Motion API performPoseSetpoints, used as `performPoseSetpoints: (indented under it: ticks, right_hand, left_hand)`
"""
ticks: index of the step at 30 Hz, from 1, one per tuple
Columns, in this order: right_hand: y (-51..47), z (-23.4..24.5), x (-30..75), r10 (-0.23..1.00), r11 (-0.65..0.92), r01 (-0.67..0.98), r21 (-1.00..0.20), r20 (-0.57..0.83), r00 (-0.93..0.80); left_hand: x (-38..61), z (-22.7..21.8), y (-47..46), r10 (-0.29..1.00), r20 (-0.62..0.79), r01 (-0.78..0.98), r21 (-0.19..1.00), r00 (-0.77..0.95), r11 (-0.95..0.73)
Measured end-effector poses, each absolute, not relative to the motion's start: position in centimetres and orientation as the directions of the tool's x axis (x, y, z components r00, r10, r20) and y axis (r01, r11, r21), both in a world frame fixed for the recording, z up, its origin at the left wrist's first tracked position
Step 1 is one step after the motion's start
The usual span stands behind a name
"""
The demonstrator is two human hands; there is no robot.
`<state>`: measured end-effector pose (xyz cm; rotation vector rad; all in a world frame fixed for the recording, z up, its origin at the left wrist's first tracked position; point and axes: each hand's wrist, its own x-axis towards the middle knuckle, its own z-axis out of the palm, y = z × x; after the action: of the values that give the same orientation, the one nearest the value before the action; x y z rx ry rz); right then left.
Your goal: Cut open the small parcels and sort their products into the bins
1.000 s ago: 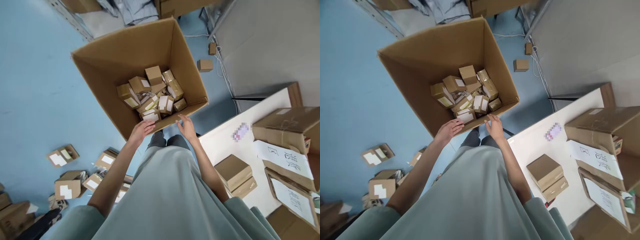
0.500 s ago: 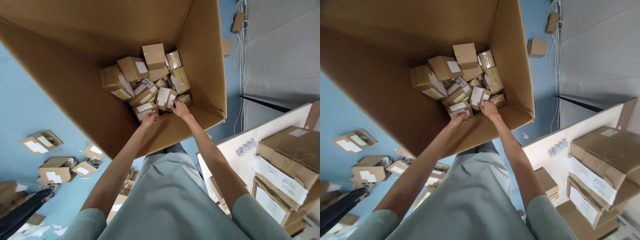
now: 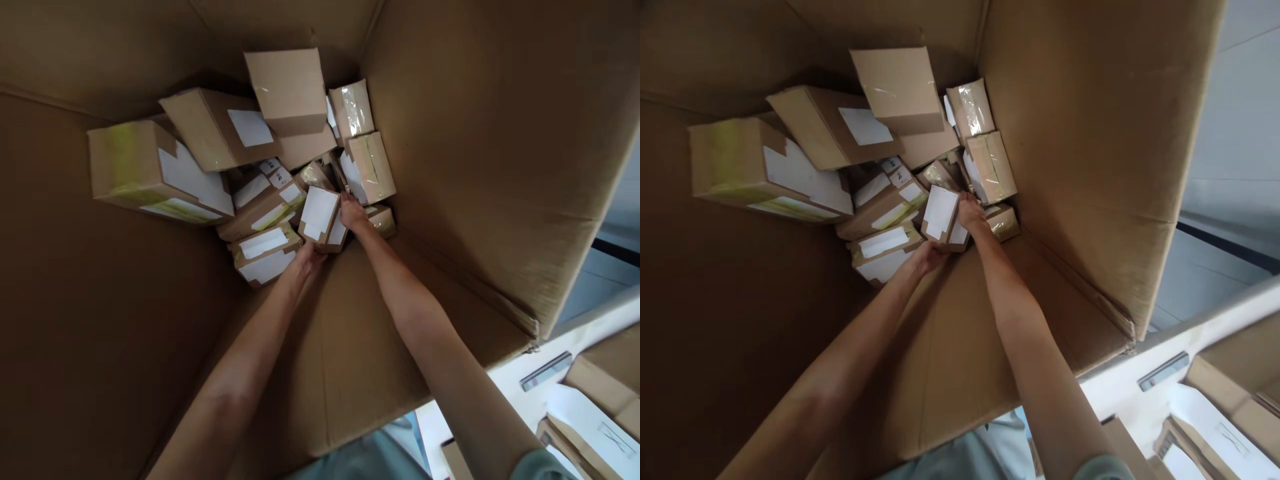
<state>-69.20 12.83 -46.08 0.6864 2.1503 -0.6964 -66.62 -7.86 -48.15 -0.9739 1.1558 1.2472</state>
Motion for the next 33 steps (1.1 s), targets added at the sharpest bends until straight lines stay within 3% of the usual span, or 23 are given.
performPoseSetpoints:
  ticks: [3, 5, 9, 13, 16, 19, 23, 25, 28, 33]
  right_hand:
    - [12.5, -44.0, -69.8, 0.237, 0.722, 0.636, -0.271, -0.767, -0.596]
    - [12.5, -41.0, -70.6, 0.242, 0.73, 0.616, -0.297, -0.73, -0.639]
    - [12.4, -31.3, -72.0, 0.287, 0.711, 0.618, -0.335, -0.665, -0.69]
    - [11.7, -19.4, -70.8, 0.342, 0.658, 0.62, -0.427, -0.565, -0.751]
    - [11.0, -10.5, -67.3, 0.389, 0.613, 0.544, -0.573, -0.38, -0.839]
    - [10.3, -1.8, -61.7, 0.466, 0.596, 0.431, -0.678, -0.145, -0.873]
    - [9.2, 8.3, -52.2, 0.582, 0.603, 0.35, -0.717, 0.095, -0.808]
    - [8.6, 11.6, -47.3, 0.624, 0.611, 0.345, -0.712, 0.165, -0.764]
    - [8.1, 13.4, -40.1, 0.681, 0.608, 0.401, -0.686, 0.191, -0.707]
    - [8.0, 10.5, -26.5, 0.788, 0.512, 0.607, -0.607, 0.05, -0.614]
  left_hand:
    - [-67.9, -46.4, -8.2, 0.051, -0.997, -0.992, -0.045, 0.051, 0.118]
    - [-69.3, -43.7, -8.6, 0.003, -0.999, -0.992, -0.053, 0.053, 0.114]
    - [-72.8, -34.5, -9.3, -0.031, -0.999, -0.992, 0.031, -0.035, 0.123]
    - [-75.3, -22.0, -10.8, -0.01, -0.982, -0.969, 0.183, -0.187, 0.165]
    - [-75.7, -12.1, -12.8, 0.064, -0.952, -0.933, 0.305, -0.298, 0.19]
    - [-74.2, -2.8, -14.7, 0.278, -0.883, -0.893, 0.427, -0.377, 0.145]
    - [-69.1, 6.6, -14.9, 0.503, -0.814, -0.868, 0.446, -0.292, 0.218]
    - [-65.4, 9.3, -13.7, 0.555, -0.814, -0.867, 0.393, -0.172, 0.308]
    - [-58.6, 10.9, -11.3, 0.533, -0.846, -0.836, 0.316, -0.034, 0.449]
    - [-45.6, 9.3, -8.6, 0.447, -0.881, -0.725, 0.207, 0.153, 0.657]
